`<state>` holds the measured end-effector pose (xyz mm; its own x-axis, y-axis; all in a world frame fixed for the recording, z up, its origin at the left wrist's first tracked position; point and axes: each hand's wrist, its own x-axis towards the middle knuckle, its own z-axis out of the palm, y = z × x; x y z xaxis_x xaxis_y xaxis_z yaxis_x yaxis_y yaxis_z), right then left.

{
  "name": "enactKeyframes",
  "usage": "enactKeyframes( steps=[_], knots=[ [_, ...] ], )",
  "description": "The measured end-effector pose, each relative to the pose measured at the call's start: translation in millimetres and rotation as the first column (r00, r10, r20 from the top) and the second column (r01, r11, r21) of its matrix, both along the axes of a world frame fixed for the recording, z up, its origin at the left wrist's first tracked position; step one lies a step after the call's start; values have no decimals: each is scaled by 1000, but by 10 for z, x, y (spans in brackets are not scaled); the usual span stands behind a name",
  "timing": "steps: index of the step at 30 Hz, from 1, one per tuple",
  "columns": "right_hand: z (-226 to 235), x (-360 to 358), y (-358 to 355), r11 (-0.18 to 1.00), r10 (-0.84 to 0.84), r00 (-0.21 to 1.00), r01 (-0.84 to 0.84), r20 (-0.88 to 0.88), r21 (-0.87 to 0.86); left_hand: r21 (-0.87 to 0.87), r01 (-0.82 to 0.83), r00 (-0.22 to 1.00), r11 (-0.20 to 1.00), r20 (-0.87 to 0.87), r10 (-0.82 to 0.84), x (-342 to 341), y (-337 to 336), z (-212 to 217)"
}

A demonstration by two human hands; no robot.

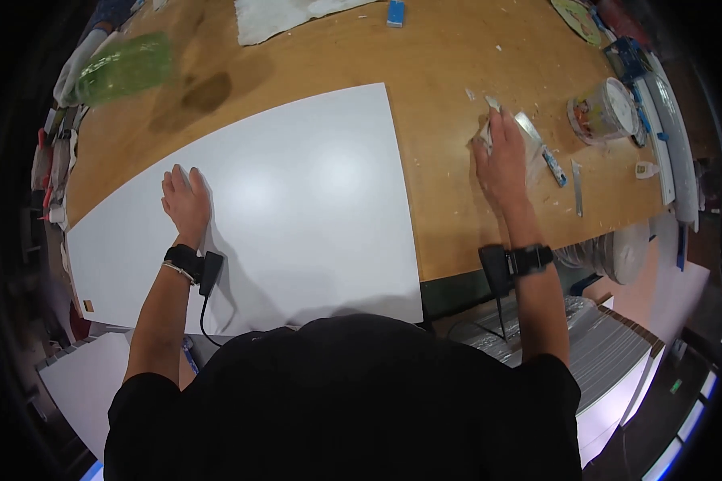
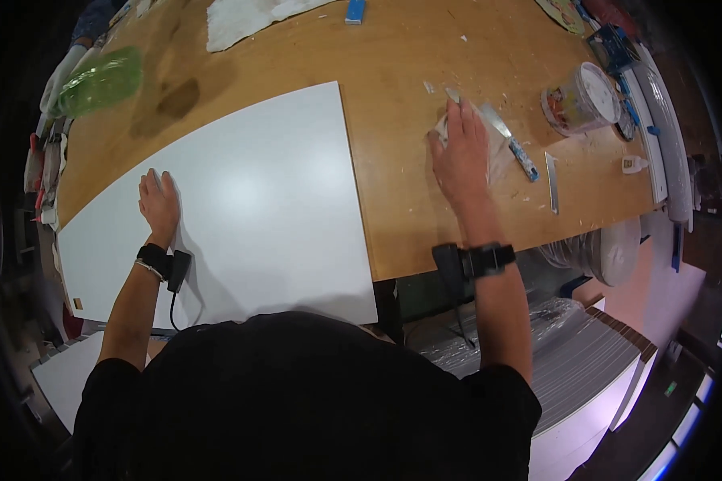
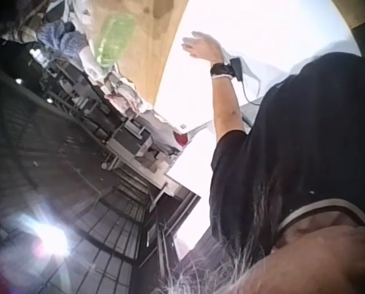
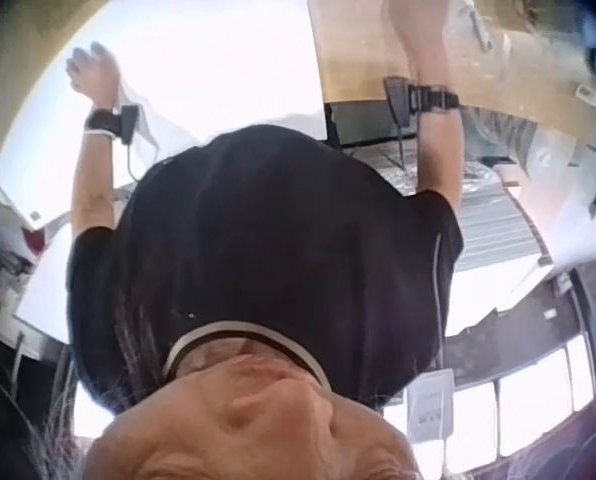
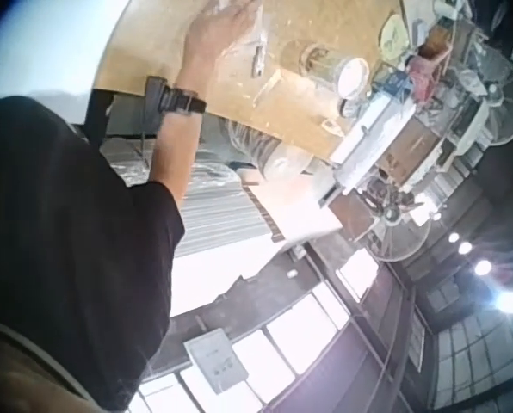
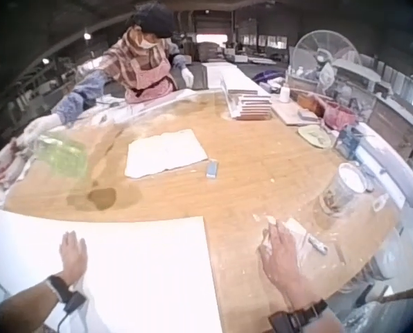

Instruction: Manually sanding the edges and surface of a large white wood panel using sandpaper and a sanding block.

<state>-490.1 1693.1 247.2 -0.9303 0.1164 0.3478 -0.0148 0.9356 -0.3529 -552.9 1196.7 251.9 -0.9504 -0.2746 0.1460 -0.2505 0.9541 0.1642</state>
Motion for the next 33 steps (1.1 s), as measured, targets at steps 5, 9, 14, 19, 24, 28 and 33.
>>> enactKeyframes(
  steps=[5, 9, 14, 19, 24, 28, 33],
  knots=[
    [62, -461, -728, 567, -84, 995, 7, -49, -824, -16, 187, 982, 982, -36, -187, -115, -81, -118],
    [-7, -282, -2603, 868, 333, 943, -312, -12, -386, -52, 255, 967, 966, -15, -256, -146, -164, -117],
    [-271, -71, -3116, 945, 243, 966, -255, -83, -204, -34, 351, 936, 936, 34, -350, -184, -6, -213],
    [-74, 919, -2213, 984, -31, 994, 48, 100, -171, -50, 425, 905, 904, -8, -426, -125, -156, -198],
    [102, 2858, -1496, 811, -279, 826, 476, 490, -341, -35, 451, 892, 892, -25, -451, -93, 53, -205],
    [483, 2755, -1368, 615, -532, 739, 673, 414, -411, -38, 458, 888, 888, -26, -459, -59, -2, -152],
    [338, 1438, -2368, 887, 413, 854, -298, 316, -353, -33, 462, 885, 886, -42, -463, -68, -34, -152]
  ],
)
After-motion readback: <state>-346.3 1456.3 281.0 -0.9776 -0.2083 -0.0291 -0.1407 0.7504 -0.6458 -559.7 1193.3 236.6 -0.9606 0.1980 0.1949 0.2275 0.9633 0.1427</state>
